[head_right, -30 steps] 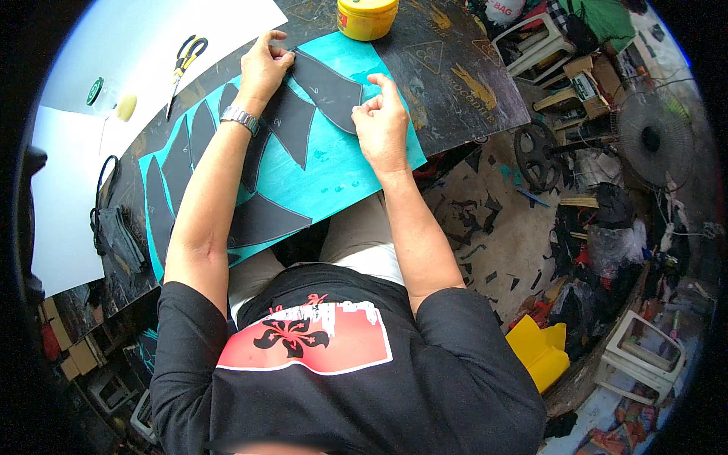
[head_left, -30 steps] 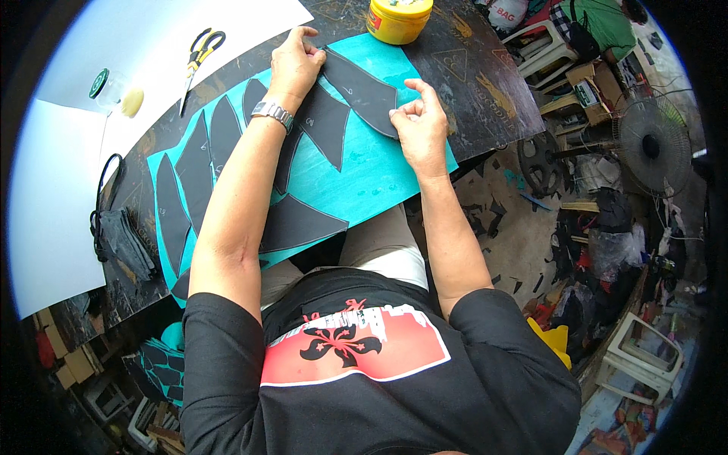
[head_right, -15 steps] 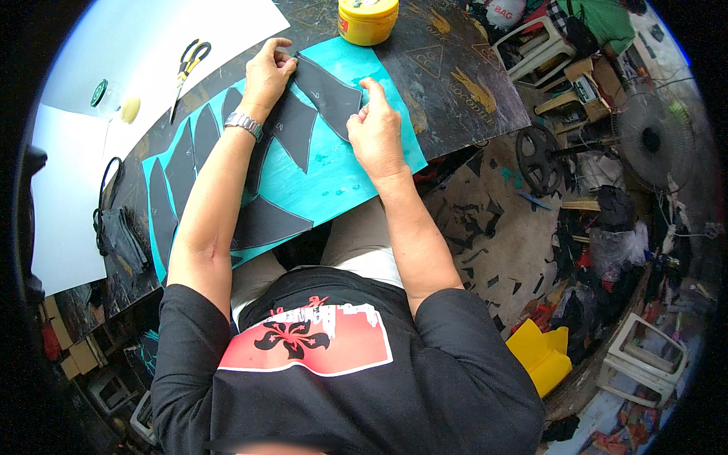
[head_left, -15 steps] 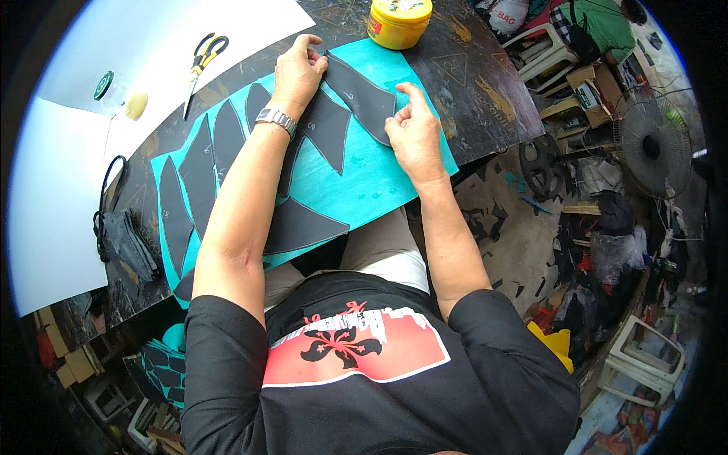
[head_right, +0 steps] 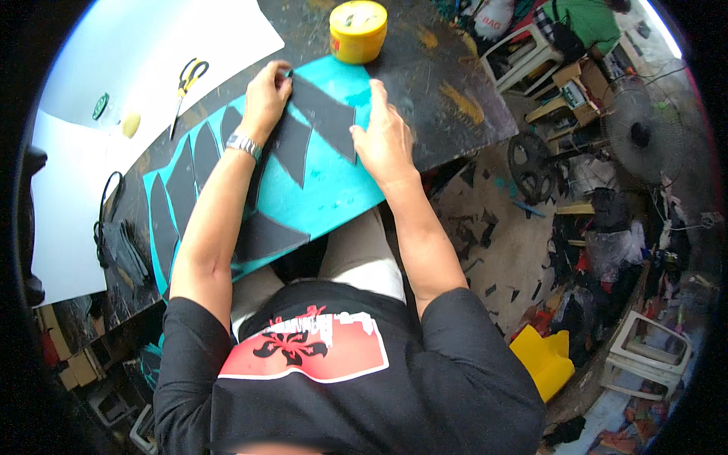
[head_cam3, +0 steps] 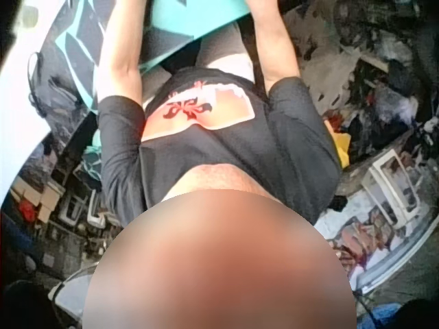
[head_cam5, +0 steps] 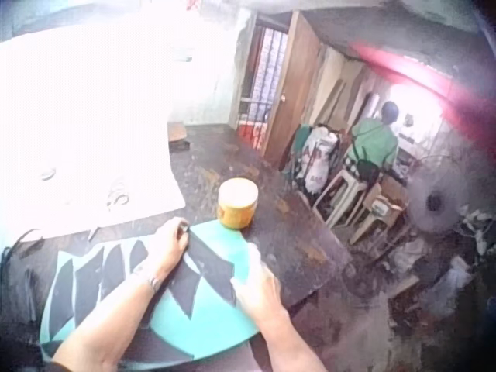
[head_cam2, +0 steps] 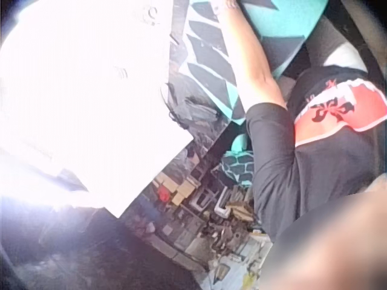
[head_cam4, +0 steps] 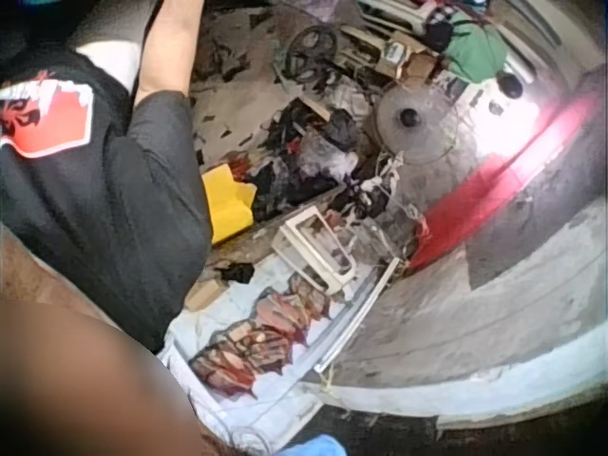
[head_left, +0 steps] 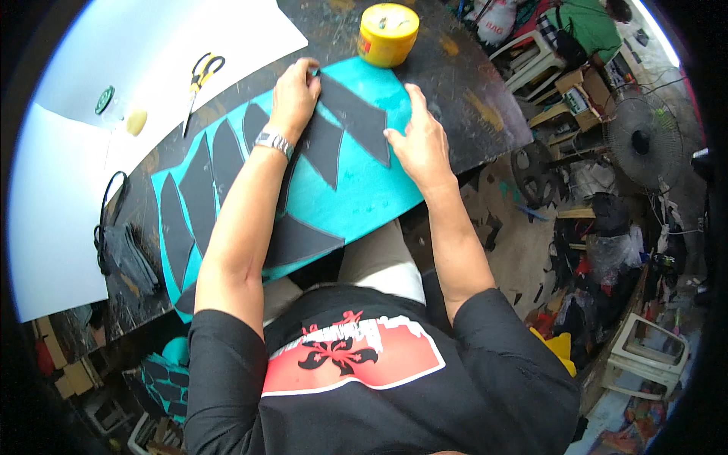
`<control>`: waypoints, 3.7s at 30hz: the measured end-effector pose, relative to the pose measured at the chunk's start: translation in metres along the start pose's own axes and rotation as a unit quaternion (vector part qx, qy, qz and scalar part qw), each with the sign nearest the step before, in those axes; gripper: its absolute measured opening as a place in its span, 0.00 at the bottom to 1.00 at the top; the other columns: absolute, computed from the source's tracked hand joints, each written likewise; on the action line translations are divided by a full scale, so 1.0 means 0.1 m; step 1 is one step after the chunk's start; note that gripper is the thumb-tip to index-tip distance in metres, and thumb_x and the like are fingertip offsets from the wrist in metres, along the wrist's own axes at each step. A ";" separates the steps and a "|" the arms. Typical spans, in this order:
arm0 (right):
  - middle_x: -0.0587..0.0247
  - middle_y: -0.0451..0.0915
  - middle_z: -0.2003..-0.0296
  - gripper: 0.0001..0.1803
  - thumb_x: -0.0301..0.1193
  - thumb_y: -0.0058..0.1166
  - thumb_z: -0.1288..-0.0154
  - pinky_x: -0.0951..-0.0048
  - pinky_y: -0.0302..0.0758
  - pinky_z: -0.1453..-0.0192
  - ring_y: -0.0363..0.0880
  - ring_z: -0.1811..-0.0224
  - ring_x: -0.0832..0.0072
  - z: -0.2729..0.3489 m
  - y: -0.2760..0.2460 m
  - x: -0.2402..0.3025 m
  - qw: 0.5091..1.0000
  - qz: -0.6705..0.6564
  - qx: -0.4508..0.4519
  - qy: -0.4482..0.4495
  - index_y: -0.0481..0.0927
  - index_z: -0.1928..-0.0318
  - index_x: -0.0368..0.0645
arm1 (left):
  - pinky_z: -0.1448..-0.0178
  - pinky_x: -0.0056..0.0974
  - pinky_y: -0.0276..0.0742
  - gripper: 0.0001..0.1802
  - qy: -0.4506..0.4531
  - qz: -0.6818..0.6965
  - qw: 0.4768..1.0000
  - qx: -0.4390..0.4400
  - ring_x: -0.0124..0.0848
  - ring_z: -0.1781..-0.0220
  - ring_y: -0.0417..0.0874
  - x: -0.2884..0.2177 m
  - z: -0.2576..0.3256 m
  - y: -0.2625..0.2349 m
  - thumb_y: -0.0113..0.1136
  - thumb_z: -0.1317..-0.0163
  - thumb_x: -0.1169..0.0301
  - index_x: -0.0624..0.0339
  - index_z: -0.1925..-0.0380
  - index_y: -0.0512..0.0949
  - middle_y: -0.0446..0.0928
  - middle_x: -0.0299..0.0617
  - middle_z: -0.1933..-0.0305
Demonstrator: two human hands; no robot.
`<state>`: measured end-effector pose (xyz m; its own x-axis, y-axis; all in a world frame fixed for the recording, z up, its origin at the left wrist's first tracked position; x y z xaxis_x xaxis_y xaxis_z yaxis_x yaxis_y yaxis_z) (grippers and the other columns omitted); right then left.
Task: The person assembles a kite by arranging black cutouts on a teal base sheet, applying adhesive from a yellow container, and pressing the pieces into place. The person handles the cutouts and base sheet repeatedly, aligning and securing them on a cluttered workbench.
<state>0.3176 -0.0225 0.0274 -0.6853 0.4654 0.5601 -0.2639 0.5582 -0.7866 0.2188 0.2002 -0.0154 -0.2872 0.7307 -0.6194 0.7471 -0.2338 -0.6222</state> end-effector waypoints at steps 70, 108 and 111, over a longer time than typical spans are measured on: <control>0.38 0.77 0.49 0.48 0.70 0.56 0.45 0.49 0.75 0.40 0.76 0.44 0.45 -1.83 -0.08 0.03 0.882 0.284 0.109 -0.361 0.68 0.29 0.59 | 0.34 0.45 0.73 0.51 -0.056 0.145 0.987 -0.044 0.47 0.38 0.74 -0.64 -0.46 1.02 0.86 0.68 0.60 0.58 0.42 0.67 0.72 0.48 0.43; 0.38 0.57 0.27 0.55 0.72 0.45 0.39 0.35 0.43 0.25 0.54 0.23 0.52 -1.88 0.05 -1.56 0.995 -0.098 0.015 -0.008 0.43 0.21 0.60 | 0.25 0.49 0.62 0.62 -0.040 0.143 0.982 -0.120 0.55 0.26 0.61 -0.63 -0.50 0.99 0.77 0.55 0.44 0.64 0.28 0.54 0.56 0.62 0.27; 0.39 0.63 0.29 0.61 0.68 0.54 0.41 0.40 0.47 0.25 0.62 0.25 0.52 -1.90 0.05 -1.53 0.996 -0.080 0.013 -0.022 0.35 0.20 0.56 | 0.29 0.48 0.68 0.51 -0.055 0.271 0.940 -0.202 0.50 0.31 0.69 -0.56 -0.51 0.93 0.74 0.45 0.51 0.63 0.29 0.57 0.61 0.58 0.32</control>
<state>0.5504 0.0396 -0.0124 -0.6617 0.3417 0.6674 -0.3890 0.6045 -0.6951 0.3350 0.1704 -0.0137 0.1583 0.4987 -0.8522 0.9614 -0.2747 0.0179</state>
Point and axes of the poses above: each hand's wrist, its own z-axis away from the middle knuckle, its own y-axis out of the palm, x = y × z, the point moved 3 cm from there along -z, towards the middle knuckle
